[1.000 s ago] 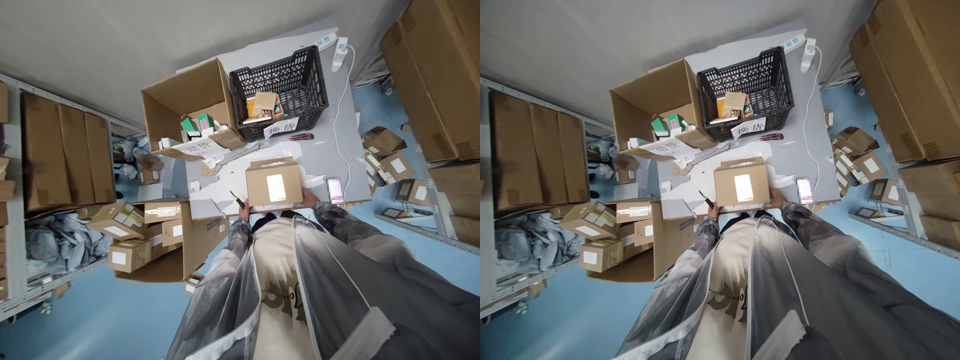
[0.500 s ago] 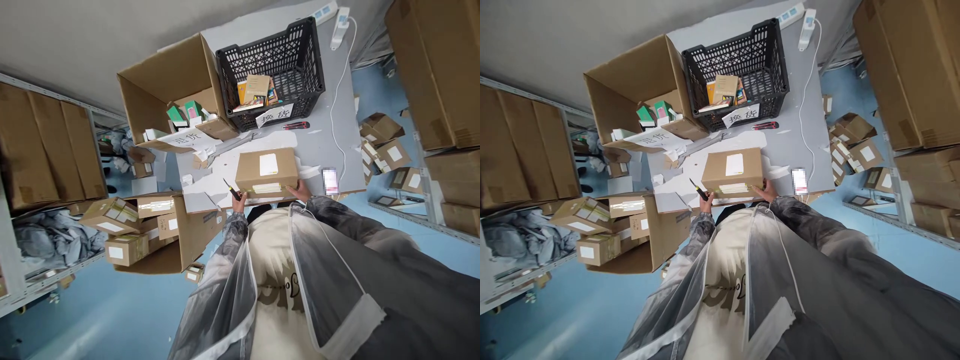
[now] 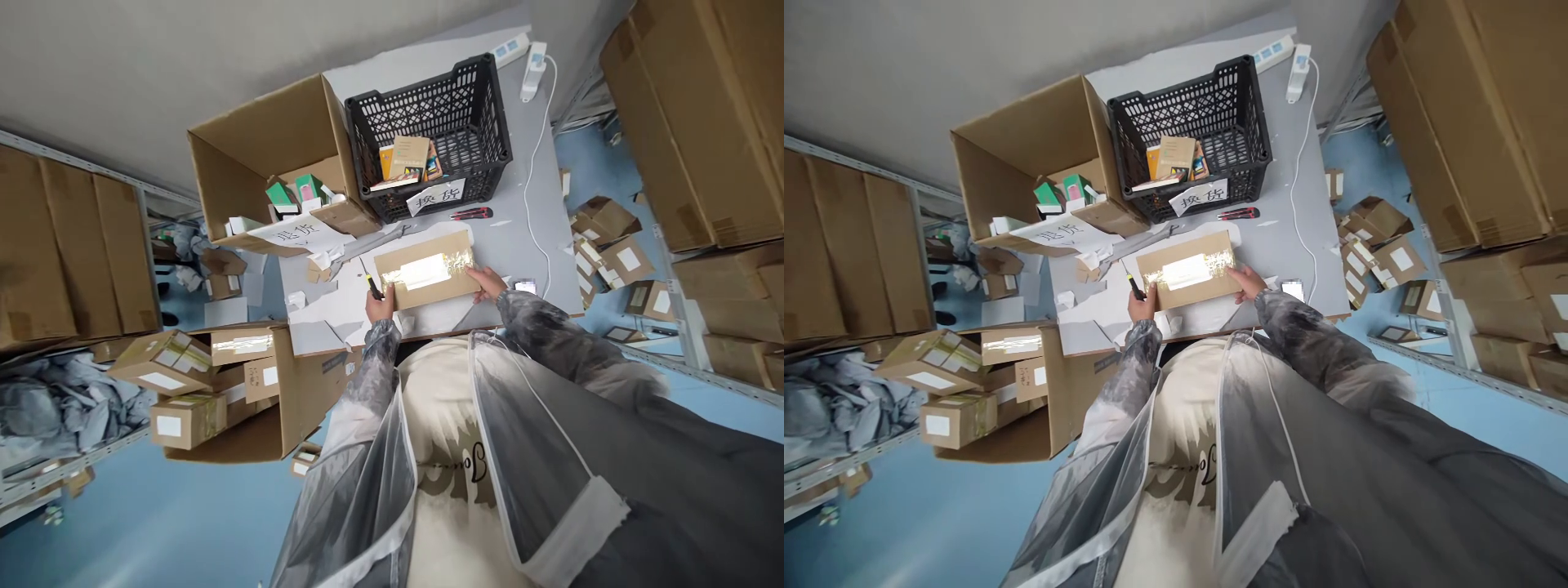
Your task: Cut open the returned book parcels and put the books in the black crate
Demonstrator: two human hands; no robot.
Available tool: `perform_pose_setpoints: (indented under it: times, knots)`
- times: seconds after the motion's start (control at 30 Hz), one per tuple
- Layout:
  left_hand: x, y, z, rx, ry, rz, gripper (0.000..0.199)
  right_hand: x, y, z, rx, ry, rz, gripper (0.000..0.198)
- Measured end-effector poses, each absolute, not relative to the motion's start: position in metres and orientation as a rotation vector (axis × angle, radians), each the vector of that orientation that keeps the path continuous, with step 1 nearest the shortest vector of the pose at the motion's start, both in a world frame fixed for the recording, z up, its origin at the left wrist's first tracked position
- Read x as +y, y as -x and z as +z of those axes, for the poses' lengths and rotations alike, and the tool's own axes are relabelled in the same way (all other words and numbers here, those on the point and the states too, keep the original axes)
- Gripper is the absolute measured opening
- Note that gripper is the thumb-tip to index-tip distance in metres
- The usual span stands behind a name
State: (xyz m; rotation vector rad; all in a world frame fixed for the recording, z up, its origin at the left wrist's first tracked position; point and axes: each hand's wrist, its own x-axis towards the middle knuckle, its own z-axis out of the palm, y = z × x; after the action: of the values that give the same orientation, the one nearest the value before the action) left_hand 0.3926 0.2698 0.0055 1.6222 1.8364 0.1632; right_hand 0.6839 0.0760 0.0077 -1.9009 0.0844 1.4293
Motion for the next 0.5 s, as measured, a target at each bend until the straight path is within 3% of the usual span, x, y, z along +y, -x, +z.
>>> perform_pose_setpoints:
  times: [0.27,0.5]
  knots:
    - [0.307,-0.426,0.005,1.784,-1.557,-0.107,0.048,0.109,-0.694,-0.009,-0.106,2.195,1.256,0.058]
    - [0.313,-0.414,0.042,1.646,-2.060,-0.047,0.051,0.085,-0.688,-0.012,-0.262,2.107,1.269,0.040]
